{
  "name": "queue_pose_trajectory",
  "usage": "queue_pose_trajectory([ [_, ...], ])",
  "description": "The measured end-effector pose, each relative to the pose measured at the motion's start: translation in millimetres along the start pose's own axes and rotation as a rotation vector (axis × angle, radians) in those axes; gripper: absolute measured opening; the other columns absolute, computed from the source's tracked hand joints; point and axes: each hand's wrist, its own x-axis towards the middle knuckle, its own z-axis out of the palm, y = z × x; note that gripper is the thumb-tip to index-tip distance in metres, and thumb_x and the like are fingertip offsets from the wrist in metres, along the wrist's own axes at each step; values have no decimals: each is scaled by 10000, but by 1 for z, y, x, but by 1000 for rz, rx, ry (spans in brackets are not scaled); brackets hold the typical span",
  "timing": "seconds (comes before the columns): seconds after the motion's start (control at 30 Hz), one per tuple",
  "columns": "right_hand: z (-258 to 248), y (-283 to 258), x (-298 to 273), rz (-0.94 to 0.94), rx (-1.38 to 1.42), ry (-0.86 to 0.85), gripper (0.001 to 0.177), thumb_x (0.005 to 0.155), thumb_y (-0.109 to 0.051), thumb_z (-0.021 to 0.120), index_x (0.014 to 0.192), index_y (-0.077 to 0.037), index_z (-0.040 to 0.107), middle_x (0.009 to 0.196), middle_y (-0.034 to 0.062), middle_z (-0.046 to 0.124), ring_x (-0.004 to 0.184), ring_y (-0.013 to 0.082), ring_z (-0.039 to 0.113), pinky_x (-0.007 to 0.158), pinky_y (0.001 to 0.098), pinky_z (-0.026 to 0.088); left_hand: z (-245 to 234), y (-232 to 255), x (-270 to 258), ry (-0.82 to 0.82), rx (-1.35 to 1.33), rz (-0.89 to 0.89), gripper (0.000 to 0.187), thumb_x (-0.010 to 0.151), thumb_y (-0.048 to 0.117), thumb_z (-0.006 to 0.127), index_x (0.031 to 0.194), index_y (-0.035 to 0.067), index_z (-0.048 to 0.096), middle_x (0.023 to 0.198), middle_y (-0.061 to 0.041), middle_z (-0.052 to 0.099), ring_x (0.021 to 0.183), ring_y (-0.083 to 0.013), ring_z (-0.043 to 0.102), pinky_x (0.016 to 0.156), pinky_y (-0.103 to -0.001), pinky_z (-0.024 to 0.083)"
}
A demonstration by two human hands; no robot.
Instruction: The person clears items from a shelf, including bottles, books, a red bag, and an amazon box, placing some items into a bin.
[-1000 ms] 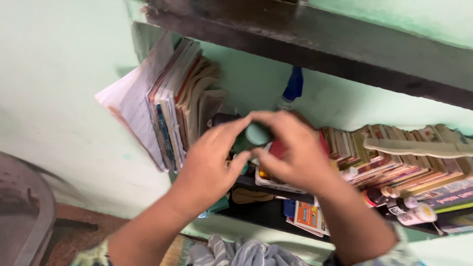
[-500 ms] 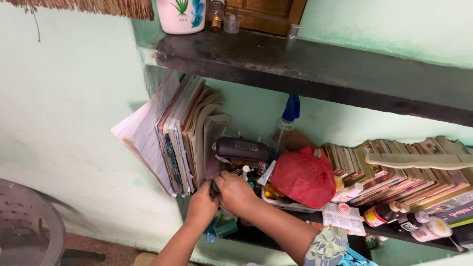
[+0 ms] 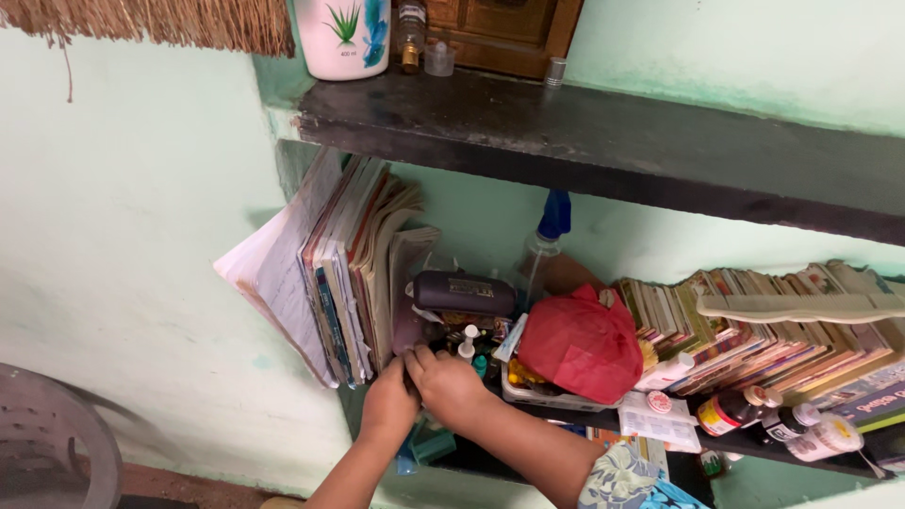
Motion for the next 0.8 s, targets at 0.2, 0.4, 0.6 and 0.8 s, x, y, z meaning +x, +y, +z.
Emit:
queue_pose_trajectory([
  [0.2,-7,-4,-5,6,1,9,613,762,-128,663,1343,47,573,1297,239,622,879,323,680,738,386,572,7,-7,0,-18,5,-11,400,873,255,652,1242,119,581,1100,-229,705,986,-469,664,804,-542,542],
  [0.4,-85,-20,-1,-70,179,258,567,718,-106,732,1258,31,629,1241,247,657,941,355,693,826,414,580,-27,33,-16,-57,16,-75,466,883,263,661,1312,132,536,1027,-229,726,928,-452,695,768,-523,558],
  [0.6,-233,-25,20,-119,296,553,313,881,-57,770,1173,4,672,1138,171,726,1021,319,742,888,381,617,-124,141,-31,184,-293,479,461,861,118,722,1291,29,583,944,-148,735,805,-262,753,739,-362,605],
  [0.8,-331,22,75,-147,389,758,214,1026,1,692,1233,-48,669,1220,127,714,1012,182,761,868,251,642,-214,246,9,365,-340,966,351,1058,90,646,1377,-2,535,1387,-177,597,1243,-288,638,1090,-353,532],
])
